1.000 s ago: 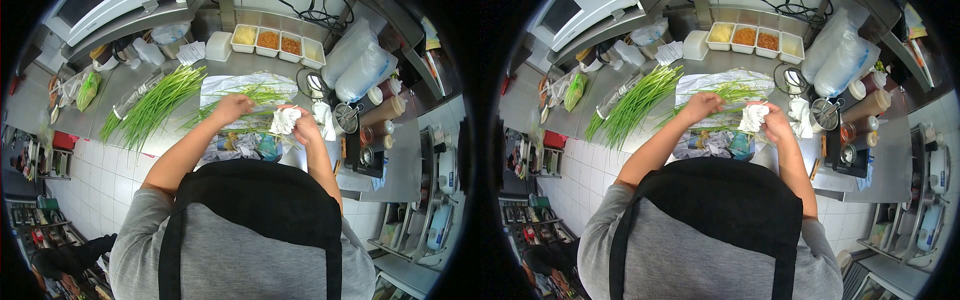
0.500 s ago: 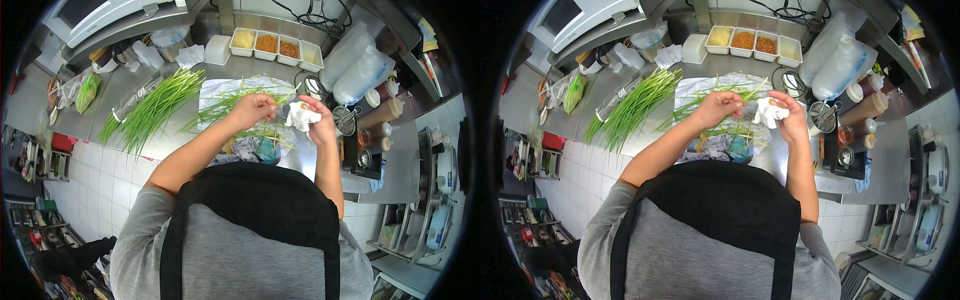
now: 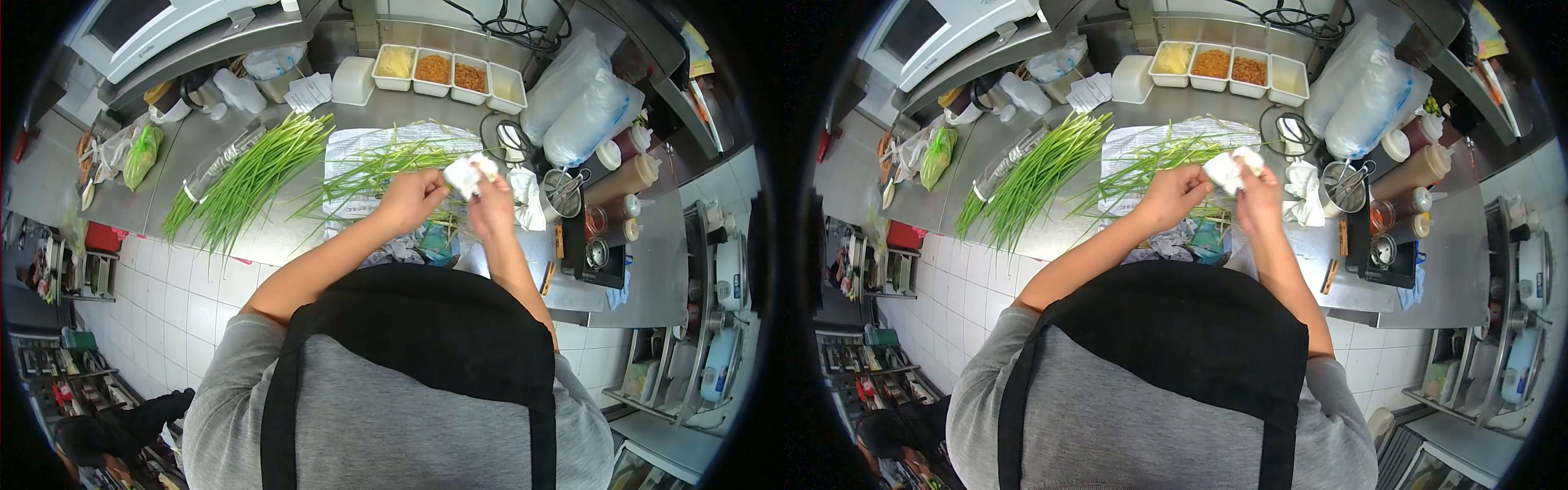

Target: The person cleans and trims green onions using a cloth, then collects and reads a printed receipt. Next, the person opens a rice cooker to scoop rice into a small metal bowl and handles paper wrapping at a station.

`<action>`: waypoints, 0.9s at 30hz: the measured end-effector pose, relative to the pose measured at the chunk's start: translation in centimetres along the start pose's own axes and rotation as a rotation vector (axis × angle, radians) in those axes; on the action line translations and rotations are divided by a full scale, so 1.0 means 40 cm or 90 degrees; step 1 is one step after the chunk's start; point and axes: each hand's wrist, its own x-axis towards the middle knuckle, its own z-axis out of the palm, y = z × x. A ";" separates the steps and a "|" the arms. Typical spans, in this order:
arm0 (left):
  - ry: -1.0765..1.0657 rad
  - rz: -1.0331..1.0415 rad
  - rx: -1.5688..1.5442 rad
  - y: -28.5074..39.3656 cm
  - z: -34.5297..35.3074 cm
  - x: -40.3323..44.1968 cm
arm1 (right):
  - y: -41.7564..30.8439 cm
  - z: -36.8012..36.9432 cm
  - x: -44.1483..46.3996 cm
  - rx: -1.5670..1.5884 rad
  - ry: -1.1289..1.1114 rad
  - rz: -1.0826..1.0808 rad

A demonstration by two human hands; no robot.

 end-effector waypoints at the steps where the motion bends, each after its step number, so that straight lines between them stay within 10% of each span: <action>1: -0.006 -0.006 -0.012 -0.010 0.001 -0.004 | -0.022 -0.012 0.020 0.019 0.028 -0.017; 7: 0.043 -0.045 -0.141 -0.042 -0.011 -0.007 | -0.101 -0.110 0.064 -0.218 0.027 0.045; 10: -0.005 -0.128 -0.308 -0.048 -0.022 0.005 | -0.110 -0.084 0.012 -0.911 -0.071 -0.139; 11: 0.001 -0.128 -0.348 -0.047 -0.018 0.003 | -0.092 -0.079 0.010 -0.915 -0.046 -0.307; 18: -0.024 -0.103 -0.367 -0.033 -0.014 -0.003 | -0.063 0.057 -0.017 -0.355 -0.130 0.020; 27: 0.020 -0.045 -0.277 -0.081 -0.021 0.009 | -0.072 0.032 -0.006 -0.382 -0.098 -0.023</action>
